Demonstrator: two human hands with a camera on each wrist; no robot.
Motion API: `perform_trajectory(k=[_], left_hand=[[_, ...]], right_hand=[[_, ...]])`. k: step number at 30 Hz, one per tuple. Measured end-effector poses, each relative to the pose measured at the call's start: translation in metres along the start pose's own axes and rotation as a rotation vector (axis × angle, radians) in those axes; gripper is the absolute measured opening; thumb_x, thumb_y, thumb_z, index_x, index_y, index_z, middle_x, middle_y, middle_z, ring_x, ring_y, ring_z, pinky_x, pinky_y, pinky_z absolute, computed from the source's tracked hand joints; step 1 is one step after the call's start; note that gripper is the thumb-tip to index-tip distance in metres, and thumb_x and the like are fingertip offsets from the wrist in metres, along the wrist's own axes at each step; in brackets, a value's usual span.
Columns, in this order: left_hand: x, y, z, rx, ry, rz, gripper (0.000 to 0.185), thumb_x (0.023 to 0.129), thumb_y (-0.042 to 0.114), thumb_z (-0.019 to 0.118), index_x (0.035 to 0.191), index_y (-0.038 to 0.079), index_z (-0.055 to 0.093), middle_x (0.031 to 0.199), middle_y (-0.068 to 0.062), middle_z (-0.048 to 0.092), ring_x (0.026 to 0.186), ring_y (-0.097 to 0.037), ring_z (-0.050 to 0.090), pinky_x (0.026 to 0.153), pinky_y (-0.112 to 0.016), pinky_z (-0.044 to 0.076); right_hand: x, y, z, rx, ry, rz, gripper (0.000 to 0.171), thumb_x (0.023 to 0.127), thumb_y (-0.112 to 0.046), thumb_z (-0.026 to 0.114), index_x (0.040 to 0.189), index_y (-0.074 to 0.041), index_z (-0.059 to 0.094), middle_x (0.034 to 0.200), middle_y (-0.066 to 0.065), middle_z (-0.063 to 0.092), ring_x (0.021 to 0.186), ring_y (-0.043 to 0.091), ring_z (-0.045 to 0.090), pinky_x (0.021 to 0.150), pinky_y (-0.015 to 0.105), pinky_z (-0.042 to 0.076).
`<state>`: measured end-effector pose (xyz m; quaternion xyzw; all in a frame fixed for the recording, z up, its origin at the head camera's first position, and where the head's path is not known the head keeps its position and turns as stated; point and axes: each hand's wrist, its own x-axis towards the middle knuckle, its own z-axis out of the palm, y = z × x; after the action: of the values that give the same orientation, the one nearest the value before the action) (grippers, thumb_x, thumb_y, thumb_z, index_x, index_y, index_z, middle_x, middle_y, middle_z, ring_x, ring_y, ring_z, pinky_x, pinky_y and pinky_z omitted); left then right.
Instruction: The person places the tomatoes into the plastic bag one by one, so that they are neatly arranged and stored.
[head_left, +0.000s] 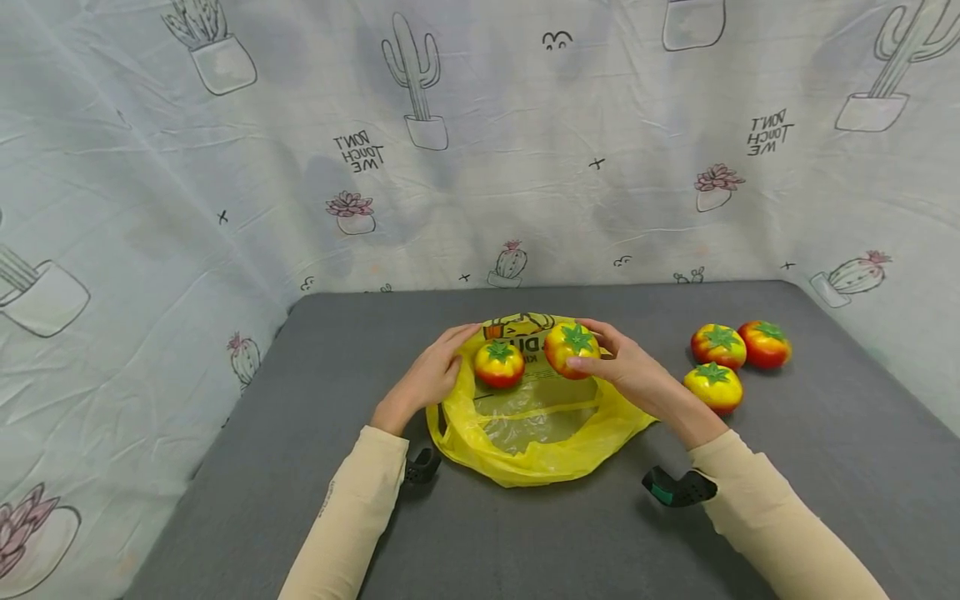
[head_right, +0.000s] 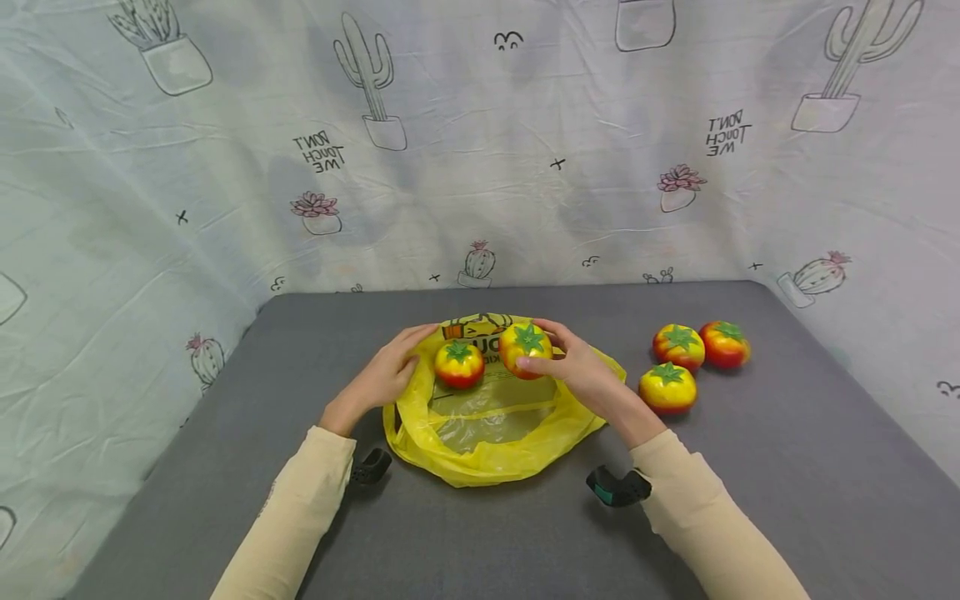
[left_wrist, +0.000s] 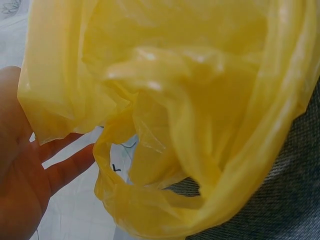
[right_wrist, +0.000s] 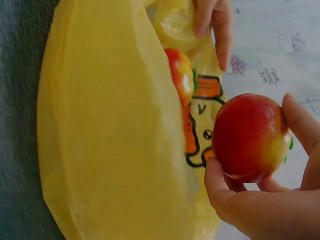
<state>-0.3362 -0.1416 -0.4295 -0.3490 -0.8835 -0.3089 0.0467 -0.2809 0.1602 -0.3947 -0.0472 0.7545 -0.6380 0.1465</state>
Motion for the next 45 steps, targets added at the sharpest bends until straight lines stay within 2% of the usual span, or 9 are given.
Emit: perform_trajectory(k=[8, 12, 19, 26, 31, 38, 45], left_hand=[[0.000, 0.001, 0.000, -0.003, 0.000, 0.004, 0.055, 0.095, -0.010, 0.043, 0.147, 0.003, 0.035, 0.147, -0.016, 0.035, 0.129, -0.030, 0.040, 0.086, -0.041, 0.040], [0.000, 0.001, 0.000, 0.003, 0.005, 0.011, 0.054, 0.095, -0.010, 0.043, 0.147, 0.003, 0.036, 0.146, -0.016, 0.036, 0.129, -0.031, 0.040, 0.086, -0.042, 0.041], [-0.001, 0.002, -0.001, 0.002, 0.006, 0.017, 0.054, 0.094, -0.010, 0.043, 0.146, 0.002, 0.037, 0.145, -0.016, 0.037, 0.130, -0.030, 0.040, 0.090, -0.042, 0.041], [-0.001, 0.003, -0.001, -0.005, 0.003, 0.000, 0.053, 0.095, -0.009, 0.042, 0.146, 0.004, 0.037, 0.146, -0.015, 0.036, 0.128, -0.030, 0.041, 0.084, -0.041, 0.040], [-0.001, 0.004, -0.002, -0.005, 0.003, -0.001, 0.053, 0.095, -0.009, 0.043, 0.146, 0.003, 0.037, 0.146, -0.016, 0.037, 0.128, -0.030, 0.041, 0.086, -0.042, 0.040], [0.000, 0.002, -0.002, 0.008, -0.002, -0.003, 0.053, 0.095, -0.009, 0.043, 0.146, 0.003, 0.037, 0.146, -0.016, 0.037, 0.130, -0.031, 0.039, 0.097, -0.044, 0.039], [-0.001, 0.002, -0.001, 0.008, -0.001, 0.002, 0.053, 0.095, -0.009, 0.044, 0.146, 0.003, 0.038, 0.145, -0.016, 0.037, 0.130, -0.031, 0.040, 0.098, -0.045, 0.039]], right_hand=[[0.006, 0.008, 0.017, -0.073, -0.034, -0.006, 0.081, 0.085, -0.028, 0.073, 0.151, -0.013, 0.027, 0.145, 0.015, 0.032, 0.127, 0.035, 0.036, 0.101, 0.047, 0.035], [0.008, 0.011, 0.024, -0.072, -0.063, -0.009, 0.082, 0.084, -0.028, 0.075, 0.150, -0.012, 0.028, 0.142, 0.016, 0.037, 0.123, 0.033, 0.041, 0.098, 0.044, 0.038], [0.009, 0.014, 0.035, -0.080, -0.120, -0.009, 0.080, 0.085, -0.028, 0.073, 0.149, -0.011, 0.029, 0.141, 0.016, 0.036, 0.120, 0.032, 0.044, 0.094, 0.039, 0.043], [0.011, 0.019, 0.045, -0.112, -0.172, -0.024, 0.076, 0.086, -0.028, 0.072, 0.148, -0.012, 0.032, 0.142, 0.016, 0.036, 0.119, 0.031, 0.045, 0.095, 0.040, 0.041], [0.012, 0.022, 0.052, -0.110, -0.193, -0.019, 0.075, 0.087, -0.027, 0.072, 0.148, -0.010, 0.032, 0.144, 0.019, 0.035, 0.120, 0.032, 0.045, 0.095, 0.043, 0.041], [0.013, 0.022, 0.063, -0.120, -0.190, 0.004, 0.076, 0.084, -0.027, 0.075, 0.147, -0.012, 0.036, 0.144, 0.017, 0.036, 0.119, 0.029, 0.046, 0.096, 0.042, 0.040], [0.015, 0.025, 0.071, -0.181, -0.190, 0.013, 0.076, 0.082, -0.029, 0.077, 0.145, -0.013, 0.038, 0.136, 0.012, 0.045, 0.113, 0.027, 0.050, 0.091, 0.041, 0.044]])
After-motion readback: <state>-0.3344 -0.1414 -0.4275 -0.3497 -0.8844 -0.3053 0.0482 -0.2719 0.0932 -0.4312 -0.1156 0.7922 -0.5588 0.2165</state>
